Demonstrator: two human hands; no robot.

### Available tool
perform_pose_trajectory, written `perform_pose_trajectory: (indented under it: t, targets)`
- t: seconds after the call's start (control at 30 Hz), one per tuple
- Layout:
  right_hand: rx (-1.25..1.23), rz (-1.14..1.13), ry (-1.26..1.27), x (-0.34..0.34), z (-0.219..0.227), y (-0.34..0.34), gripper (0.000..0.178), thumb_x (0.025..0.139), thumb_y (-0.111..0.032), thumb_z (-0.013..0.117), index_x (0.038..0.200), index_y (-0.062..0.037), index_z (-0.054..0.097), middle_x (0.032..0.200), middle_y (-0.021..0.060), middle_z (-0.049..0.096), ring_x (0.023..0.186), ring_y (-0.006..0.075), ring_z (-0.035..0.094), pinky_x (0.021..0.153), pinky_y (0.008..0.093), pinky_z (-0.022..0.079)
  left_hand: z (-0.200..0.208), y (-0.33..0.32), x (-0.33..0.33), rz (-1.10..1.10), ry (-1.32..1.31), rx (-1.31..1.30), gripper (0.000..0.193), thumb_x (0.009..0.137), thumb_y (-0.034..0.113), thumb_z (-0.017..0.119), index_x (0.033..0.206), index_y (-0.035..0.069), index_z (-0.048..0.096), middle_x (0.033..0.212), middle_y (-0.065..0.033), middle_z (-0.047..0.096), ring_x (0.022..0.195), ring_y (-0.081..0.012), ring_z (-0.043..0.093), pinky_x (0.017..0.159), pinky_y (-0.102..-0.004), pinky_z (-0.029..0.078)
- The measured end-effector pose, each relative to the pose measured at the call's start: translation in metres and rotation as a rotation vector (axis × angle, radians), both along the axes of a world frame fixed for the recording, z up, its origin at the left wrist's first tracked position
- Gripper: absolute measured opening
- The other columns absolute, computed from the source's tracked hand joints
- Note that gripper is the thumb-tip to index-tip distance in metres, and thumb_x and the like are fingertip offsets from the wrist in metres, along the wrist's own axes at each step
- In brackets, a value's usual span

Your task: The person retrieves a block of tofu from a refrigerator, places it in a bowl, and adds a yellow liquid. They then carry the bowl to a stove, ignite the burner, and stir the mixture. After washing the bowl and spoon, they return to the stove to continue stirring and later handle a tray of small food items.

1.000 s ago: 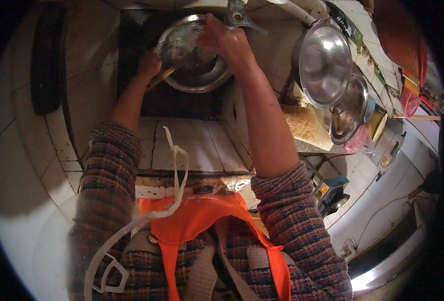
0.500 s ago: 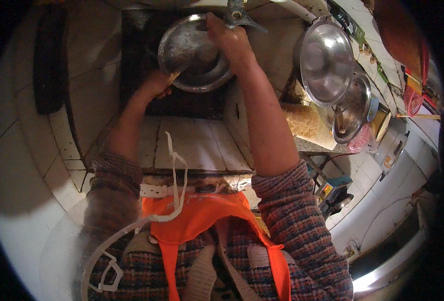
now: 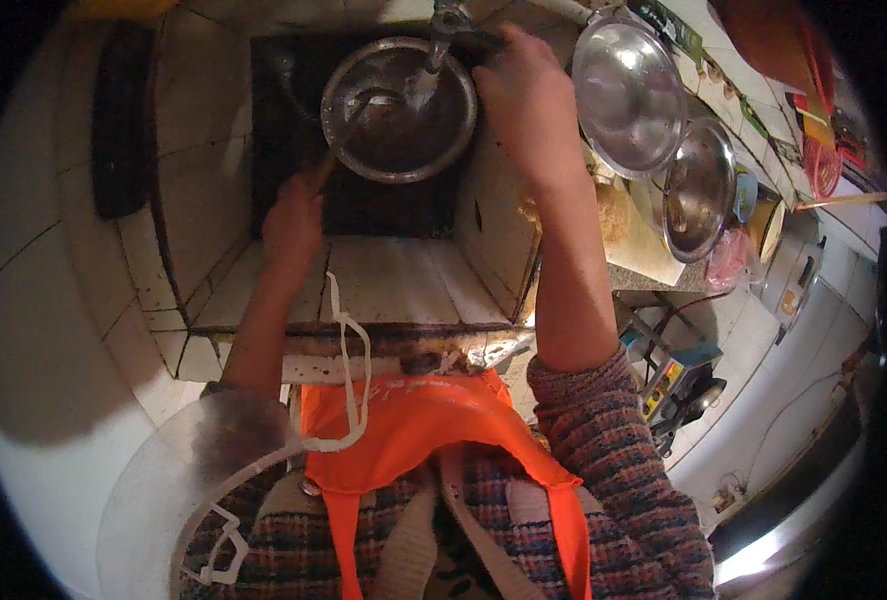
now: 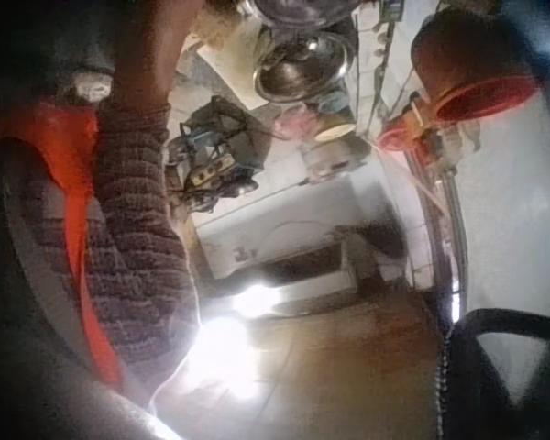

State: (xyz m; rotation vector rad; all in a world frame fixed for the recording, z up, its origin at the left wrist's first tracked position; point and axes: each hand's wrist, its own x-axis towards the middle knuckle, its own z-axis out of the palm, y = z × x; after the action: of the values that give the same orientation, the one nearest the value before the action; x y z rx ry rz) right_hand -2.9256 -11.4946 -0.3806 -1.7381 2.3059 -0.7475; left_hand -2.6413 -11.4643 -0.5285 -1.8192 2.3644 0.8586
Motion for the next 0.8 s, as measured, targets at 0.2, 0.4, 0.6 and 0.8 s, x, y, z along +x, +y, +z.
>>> perform_pose_trajectory:
  t: [0.2,0.4,0.6,0.8]
  targets:
    - [0.174,0.159,0.097,0.038,0.000,0.006,0.021,0.076,-0.010,0.056,0.091,0.0041,0.063,0.086,0.0224,0.062,0.082,0.0384,0.061,0.072,0.0429,0.051,0.028,0.019,0.014,0.076,0.156,-0.066,0.037,0.090,0.022,0.055,0.121,0.004,0.049,0.111,-0.0196,0.057,0.103,-0.0392,0.055,0.085,-0.0455,0.045]
    - [0.024,-0.168,-0.461,0.026,-0.014,0.053,0.024,0.080,-0.012,0.055,0.098,0.0025,0.062,0.089,0.0229,0.064,0.084,0.0389,0.062,0.075,0.0469,0.049,0.052,0.023,0.017,0.280,0.408,0.171,0.031,0.092,0.031,0.053,0.112,0.006,0.055,0.085,-0.0105,0.061,0.072,-0.0248,0.059,0.060,-0.0349,0.045]
    - [0.407,-0.064,-0.557,0.054,-0.045,0.112,0.028,0.082,-0.013,0.060,0.107,0.0003,0.062,0.088,0.0188,0.066,0.084,0.0297,0.066,0.075,0.0361,0.050,0.079,0.030,0.010,0.849,0.712,0.886,0.025,0.093,0.032,0.053,0.107,0.011,0.057,0.073,0.0019,0.052,0.055,-0.0054,0.042,0.044,-0.0219,0.030]
    - [0.457,-0.007,-0.717,0.083,-0.079,0.126,0.023,0.080,-0.014,0.060,0.098,0.0007,0.065,0.090,0.0216,0.065,0.085,0.0369,0.063,0.076,0.0407,0.050,0.091,0.047,-0.012,0.941,0.772,0.970,0.022,0.093,0.031,0.050,0.102,0.012,0.057,0.070,0.0023,0.050,0.053,-0.0062,0.042,0.044,-0.0225,0.030]
